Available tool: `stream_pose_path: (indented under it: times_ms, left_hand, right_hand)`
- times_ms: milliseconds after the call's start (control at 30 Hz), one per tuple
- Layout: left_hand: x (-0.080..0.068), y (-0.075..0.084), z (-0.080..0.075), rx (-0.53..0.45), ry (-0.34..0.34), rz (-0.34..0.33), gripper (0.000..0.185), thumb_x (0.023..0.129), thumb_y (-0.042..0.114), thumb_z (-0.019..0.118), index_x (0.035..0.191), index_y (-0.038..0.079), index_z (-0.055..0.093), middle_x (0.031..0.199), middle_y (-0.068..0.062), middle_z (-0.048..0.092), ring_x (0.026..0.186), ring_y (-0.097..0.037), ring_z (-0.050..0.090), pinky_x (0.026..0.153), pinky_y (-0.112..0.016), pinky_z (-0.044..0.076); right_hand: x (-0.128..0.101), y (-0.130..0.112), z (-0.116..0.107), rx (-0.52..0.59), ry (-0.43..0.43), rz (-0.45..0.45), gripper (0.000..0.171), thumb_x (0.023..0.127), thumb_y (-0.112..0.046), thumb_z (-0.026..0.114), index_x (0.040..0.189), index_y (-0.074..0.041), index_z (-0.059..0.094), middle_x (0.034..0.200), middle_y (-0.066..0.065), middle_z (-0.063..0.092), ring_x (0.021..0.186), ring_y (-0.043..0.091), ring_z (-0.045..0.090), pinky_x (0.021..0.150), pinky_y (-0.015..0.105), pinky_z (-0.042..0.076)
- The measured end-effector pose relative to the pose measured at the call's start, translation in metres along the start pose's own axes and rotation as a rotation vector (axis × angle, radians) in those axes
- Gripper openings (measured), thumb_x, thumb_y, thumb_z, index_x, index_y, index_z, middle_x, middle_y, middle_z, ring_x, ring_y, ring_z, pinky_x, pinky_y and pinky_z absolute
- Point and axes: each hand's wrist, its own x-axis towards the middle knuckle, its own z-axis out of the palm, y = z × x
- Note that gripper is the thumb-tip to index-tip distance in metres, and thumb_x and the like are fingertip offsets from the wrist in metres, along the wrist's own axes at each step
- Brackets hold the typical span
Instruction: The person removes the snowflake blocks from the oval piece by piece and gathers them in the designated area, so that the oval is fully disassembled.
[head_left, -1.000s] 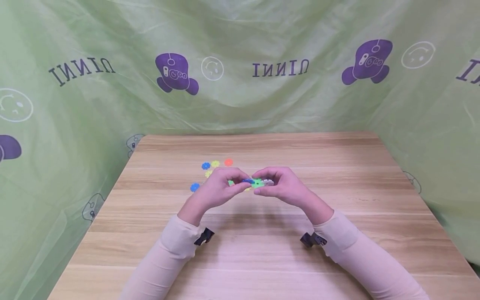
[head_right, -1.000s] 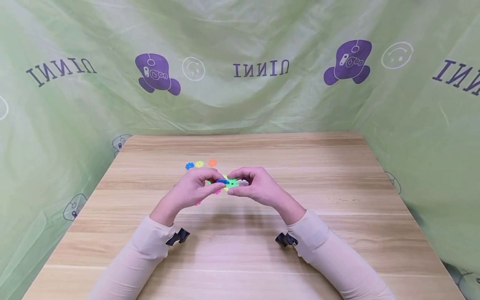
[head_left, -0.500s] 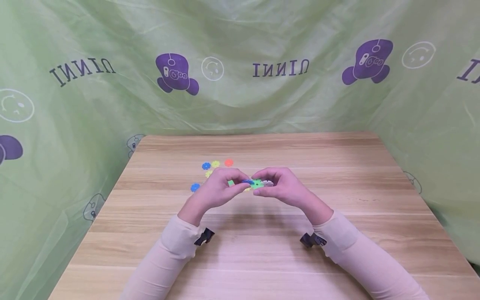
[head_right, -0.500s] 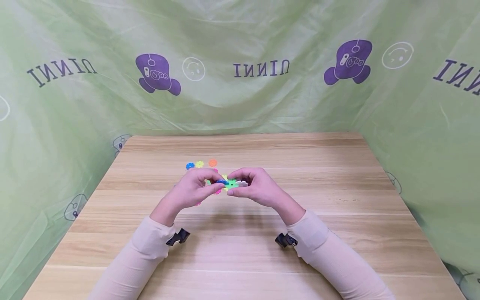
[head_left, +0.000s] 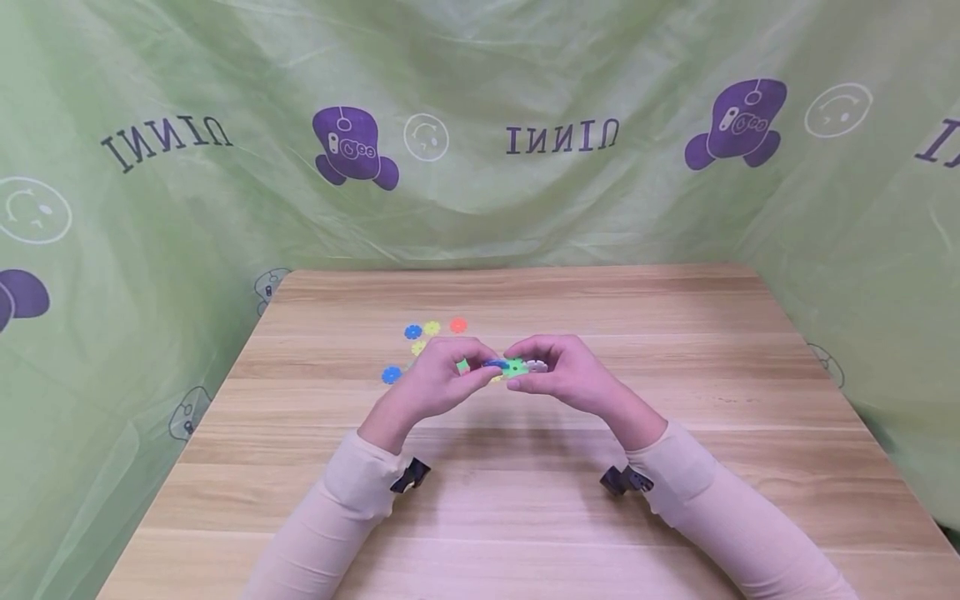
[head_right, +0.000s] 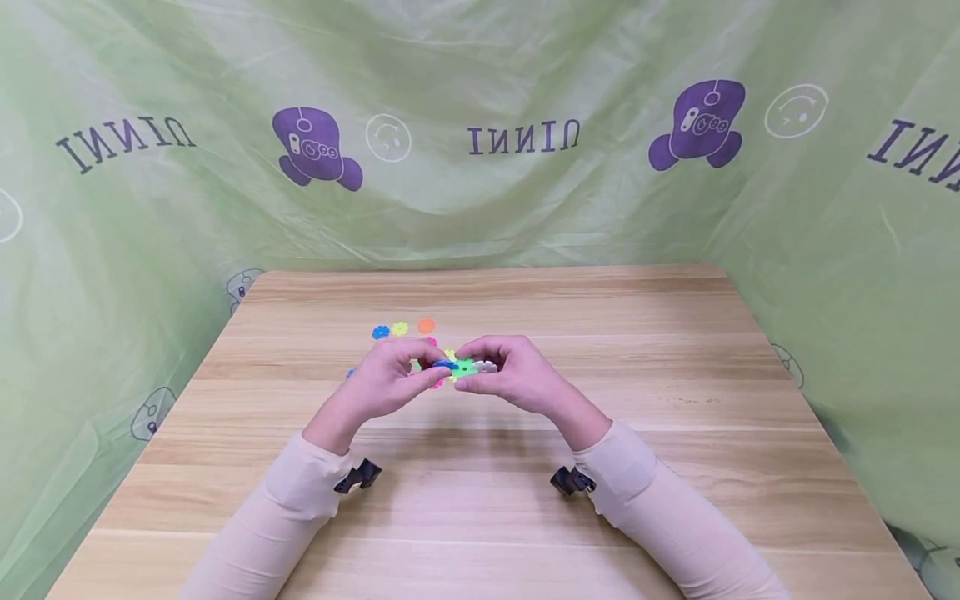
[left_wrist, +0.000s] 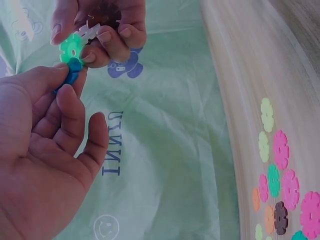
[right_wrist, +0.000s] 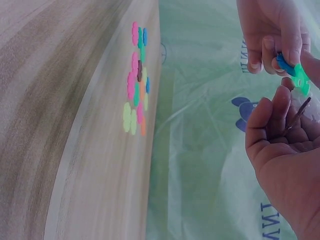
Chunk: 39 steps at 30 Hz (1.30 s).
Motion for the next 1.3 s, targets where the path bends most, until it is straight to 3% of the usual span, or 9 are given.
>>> stream_pose_path:
  times_ms: [467,933,1300]
  left_hand:
    - [-0.0004,-0.0009,0.0014,0.018,0.002,0.016,0.004,0.089,0.008,0.073,0.092,0.01,0.072,0.077,0.01,0.062,0.068,-0.007,0.054,0.053,-0.024,0.045]
    - [-0.0007,-0.0012,0.0021,0.031,-0.022,-0.021,0.005,0.093,0.012,0.069,0.093,0.007,0.07,0.079,0.008,0.061,0.07,-0.009,0.052,0.053,-0.025,0.045]
    - [0.0017,-0.0008,0.0027,0.058,-0.024,0.006,0.004,0.093,0.01,0.067,0.093,0.006,0.069,0.079,0.007,0.06,0.068,-0.008,0.051,0.05,-0.022,0.042]
  right_hand:
    - [0.0005,0.0021,0.0002,-0.013,-0.002,-0.024,0.032,0.08,-0.01,0.082,0.11,-0.005,0.071,0.101,0.009,0.071,0.086,0.021,0.067,0.073,0.033,0.057]
    - [0.0004,-0.0011,0.0004,-0.002,0.009,0.003,0.032,0.08,-0.008,0.082,0.11,-0.004,0.071,0.103,0.011,0.071,0.085,0.02,0.066,0.073,0.032,0.057]
    - [0.001,0.0009,0.0,0.029,0.008,0.004,0.032,0.08,-0.007,0.081,0.11,-0.002,0.07,0.104,0.012,0.07,0.087,0.019,0.066,0.073,0.032,0.057]
